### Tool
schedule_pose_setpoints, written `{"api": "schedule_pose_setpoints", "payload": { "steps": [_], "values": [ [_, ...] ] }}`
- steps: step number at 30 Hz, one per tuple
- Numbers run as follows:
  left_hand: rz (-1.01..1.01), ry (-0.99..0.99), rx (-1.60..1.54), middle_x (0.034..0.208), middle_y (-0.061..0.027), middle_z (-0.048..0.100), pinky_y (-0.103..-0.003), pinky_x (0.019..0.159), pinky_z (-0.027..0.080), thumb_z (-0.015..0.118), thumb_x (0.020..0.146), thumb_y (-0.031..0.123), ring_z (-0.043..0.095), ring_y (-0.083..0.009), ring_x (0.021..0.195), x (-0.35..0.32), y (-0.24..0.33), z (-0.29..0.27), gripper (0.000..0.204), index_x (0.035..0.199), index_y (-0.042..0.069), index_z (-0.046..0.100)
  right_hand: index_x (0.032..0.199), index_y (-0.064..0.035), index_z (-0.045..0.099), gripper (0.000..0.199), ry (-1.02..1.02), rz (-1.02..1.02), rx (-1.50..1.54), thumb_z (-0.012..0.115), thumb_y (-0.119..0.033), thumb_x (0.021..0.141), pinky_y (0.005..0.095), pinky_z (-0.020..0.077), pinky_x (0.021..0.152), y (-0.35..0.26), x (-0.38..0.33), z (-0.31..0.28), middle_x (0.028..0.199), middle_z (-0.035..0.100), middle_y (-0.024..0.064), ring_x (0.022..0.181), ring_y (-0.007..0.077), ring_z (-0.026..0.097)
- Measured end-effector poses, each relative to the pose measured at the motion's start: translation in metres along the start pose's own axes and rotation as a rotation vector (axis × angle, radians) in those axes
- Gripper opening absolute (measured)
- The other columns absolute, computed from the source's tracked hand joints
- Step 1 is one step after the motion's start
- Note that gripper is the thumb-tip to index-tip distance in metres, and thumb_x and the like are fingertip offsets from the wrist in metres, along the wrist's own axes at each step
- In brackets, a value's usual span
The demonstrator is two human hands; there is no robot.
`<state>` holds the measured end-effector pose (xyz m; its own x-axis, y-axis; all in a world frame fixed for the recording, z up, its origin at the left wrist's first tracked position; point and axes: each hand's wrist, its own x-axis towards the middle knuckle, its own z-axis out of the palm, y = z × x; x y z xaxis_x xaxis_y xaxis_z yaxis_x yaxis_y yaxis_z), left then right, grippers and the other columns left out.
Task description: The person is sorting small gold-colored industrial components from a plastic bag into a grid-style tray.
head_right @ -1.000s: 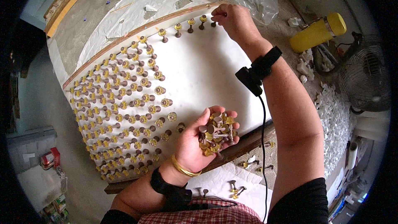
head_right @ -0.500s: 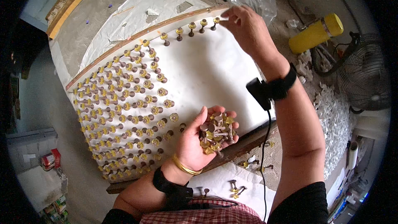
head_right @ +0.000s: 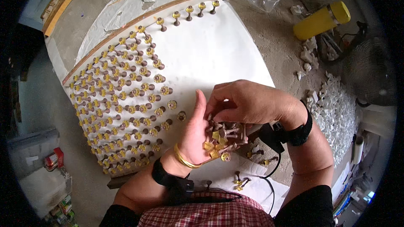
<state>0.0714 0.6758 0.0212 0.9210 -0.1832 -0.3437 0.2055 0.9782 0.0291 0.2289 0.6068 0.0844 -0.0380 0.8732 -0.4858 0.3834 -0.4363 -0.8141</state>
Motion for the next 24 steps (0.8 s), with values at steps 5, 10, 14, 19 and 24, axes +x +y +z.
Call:
{"api": "schedule_pose_setpoints", "payload": {
  "steps": [5,10,14,19,24],
  "values": [
    [-0.011,-0.060,-0.119,0.122,-0.0121,0.057,-0.041,0.092,0.053,0.031,0.093,0.069,0.062,-0.0229,0.106,0.000,-0.001,-0.006,0.076,0.134,0.007,0.044,0.098,-0.0034,0.064,0.014,0.152,-0.151,-0.129,0.068,-0.011,0.087,0.0298,0.0510,0.079,0.002,-0.005,0.005,0.096,0.066,0.0068,0.088,0.0158,0.064],
    [-0.004,-0.025,-0.091,0.117,-0.0098,0.061,-0.040,0.090,0.054,0.030,0.097,0.061,0.062,-0.0226,0.105,0.004,-0.009,-0.022,0.066,0.131,0.008,0.048,0.100,-0.0050,0.062,0.017,0.266,-0.019,0.075,0.069,-0.010,0.086,0.0319,0.0523,0.078,0.008,-0.010,0.012,0.096,0.066,0.0061,0.090,0.0157,0.063],
    [-0.008,-0.012,-0.092,0.126,-0.0101,0.055,-0.044,0.092,0.053,0.027,0.099,0.059,0.060,-0.0239,0.110,0.003,-0.008,-0.015,0.064,0.134,0.008,0.045,0.102,-0.0068,0.062,0.026,0.301,-0.055,-0.020,0.075,-0.007,0.079,0.0323,0.0511,0.082,0.007,-0.014,0.020,0.098,0.063,0.0063,0.093,0.0198,0.062],
    [0.002,-0.004,-0.139,0.123,-0.0109,0.055,-0.039,0.093,0.052,0.030,0.095,0.065,0.059,-0.0216,0.111,0.003,-0.007,-0.009,0.071,0.131,0.006,0.046,0.101,-0.0087,0.064,0.028,0.262,-0.102,-0.290,0.076,-0.004,0.076,0.0304,0.0522,0.082,0.000,-0.011,0.025,0.093,0.062,0.0059,0.093,0.0200,0.062],
    [0.031,0.038,-0.142,0.120,-0.0108,0.058,-0.040,0.092,0.053,0.034,0.096,0.063,0.061,-0.0217,0.109,0.003,-0.005,-0.009,0.067,0.129,0.007,0.048,0.096,-0.0066,0.063,0.020,0.471,-0.022,0.015,0.071,-0.002,0.078,0.0300,0.0517,0.077,0.003,-0.012,0.028,0.088,0.064,0.0042,0.082,0.0147,0.064]
  ]
}}
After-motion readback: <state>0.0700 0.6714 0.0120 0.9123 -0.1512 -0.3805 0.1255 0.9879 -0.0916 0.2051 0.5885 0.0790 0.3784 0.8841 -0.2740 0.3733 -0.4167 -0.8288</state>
